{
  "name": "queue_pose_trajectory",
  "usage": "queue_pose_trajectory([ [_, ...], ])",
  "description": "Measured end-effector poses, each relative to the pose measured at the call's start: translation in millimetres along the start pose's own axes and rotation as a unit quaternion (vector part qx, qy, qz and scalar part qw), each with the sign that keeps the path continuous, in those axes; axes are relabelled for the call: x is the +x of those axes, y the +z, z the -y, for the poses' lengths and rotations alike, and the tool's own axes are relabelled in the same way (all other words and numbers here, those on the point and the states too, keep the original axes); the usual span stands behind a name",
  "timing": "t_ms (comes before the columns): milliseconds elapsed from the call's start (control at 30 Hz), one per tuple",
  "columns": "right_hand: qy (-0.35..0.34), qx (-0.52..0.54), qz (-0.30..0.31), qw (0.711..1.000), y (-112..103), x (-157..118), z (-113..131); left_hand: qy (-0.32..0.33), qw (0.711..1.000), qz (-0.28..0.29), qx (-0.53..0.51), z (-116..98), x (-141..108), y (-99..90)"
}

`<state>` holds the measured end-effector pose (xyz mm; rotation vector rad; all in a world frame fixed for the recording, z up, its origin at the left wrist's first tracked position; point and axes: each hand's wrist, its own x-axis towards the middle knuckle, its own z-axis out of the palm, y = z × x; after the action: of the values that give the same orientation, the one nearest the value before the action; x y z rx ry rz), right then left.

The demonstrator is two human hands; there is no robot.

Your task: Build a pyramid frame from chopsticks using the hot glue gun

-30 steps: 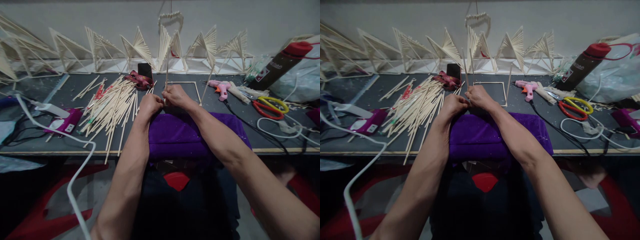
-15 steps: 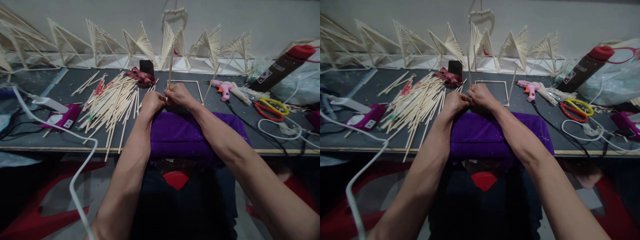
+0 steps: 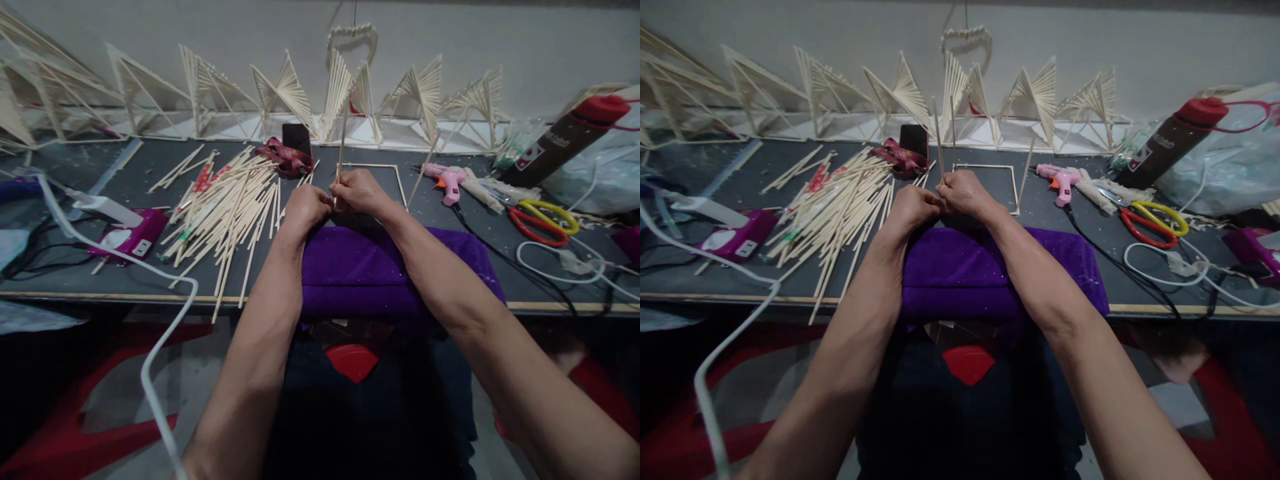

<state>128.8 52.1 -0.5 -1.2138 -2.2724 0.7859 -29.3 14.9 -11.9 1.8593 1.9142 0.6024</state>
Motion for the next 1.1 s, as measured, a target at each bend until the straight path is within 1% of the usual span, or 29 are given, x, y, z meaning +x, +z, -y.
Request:
queue_pose_trajectory([
  [67,0.002,-0.017,-0.017,1.000,-2.8,-1.4,1.1,0.006,1.000,-0.001,-0.014,4.0,0.6,-0.2],
  [133,0.001,-0.033,-0.035,0.999,-4.2,-1.5,0.8,0.010,0.999,-0.016,-0.030,7.4,2.2,-0.7],
  [200,0.004,-0.047,-0.038,0.998,-3.6,-0.2,-0.6,0.016,0.996,-0.062,-0.062,8.9,5.0,-1.0],
  [300,0.003,-0.054,-0.019,0.998,-0.2,1.8,-3.0,0.029,0.979,-0.134,-0.154,5.3,9.5,-0.2],
  [400,-0.018,-0.037,-0.004,0.999,1.1,0.8,-3.1,0.061,0.958,-0.159,-0.229,-3.1,9.9,1.1],
  [500,-0.017,-0.036,0.000,0.999,-1.0,-1.8,-1.4,0.084,0.953,-0.148,-0.252,-9.8,6.2,1.5],
  [600,-0.011,-0.039,-0.008,0.999,-2.1,-2.3,-0.8,0.079,0.957,-0.127,-0.247,-12.6,3.6,1.6],
  [733,-0.007,-0.023,-0.010,1.000,0.3,0.3,-2.9,0.078,0.963,-0.141,-0.218,-16.4,6.7,3.7],
  [867,0.005,-0.005,0.012,1.000,1.3,2.1,-5.4,0.082,0.958,-0.156,-0.228,-20.9,9.7,4.4],
  [933,0.011,-0.003,0.019,1.000,1.0,2.4,-6.0,0.072,0.956,-0.150,-0.243,-19.0,8.6,2.2],
  [1000,0.016,-0.009,0.020,1.000,0.6,2.4,-5.7,0.049,0.958,-0.137,-0.245,-12.7,6.2,-1.6],
  [1100,0.019,-0.020,0.014,1.000,0.0,1.6,-3.4,0.005,0.978,-0.097,-0.184,0.3,2.4,-7.6],
])
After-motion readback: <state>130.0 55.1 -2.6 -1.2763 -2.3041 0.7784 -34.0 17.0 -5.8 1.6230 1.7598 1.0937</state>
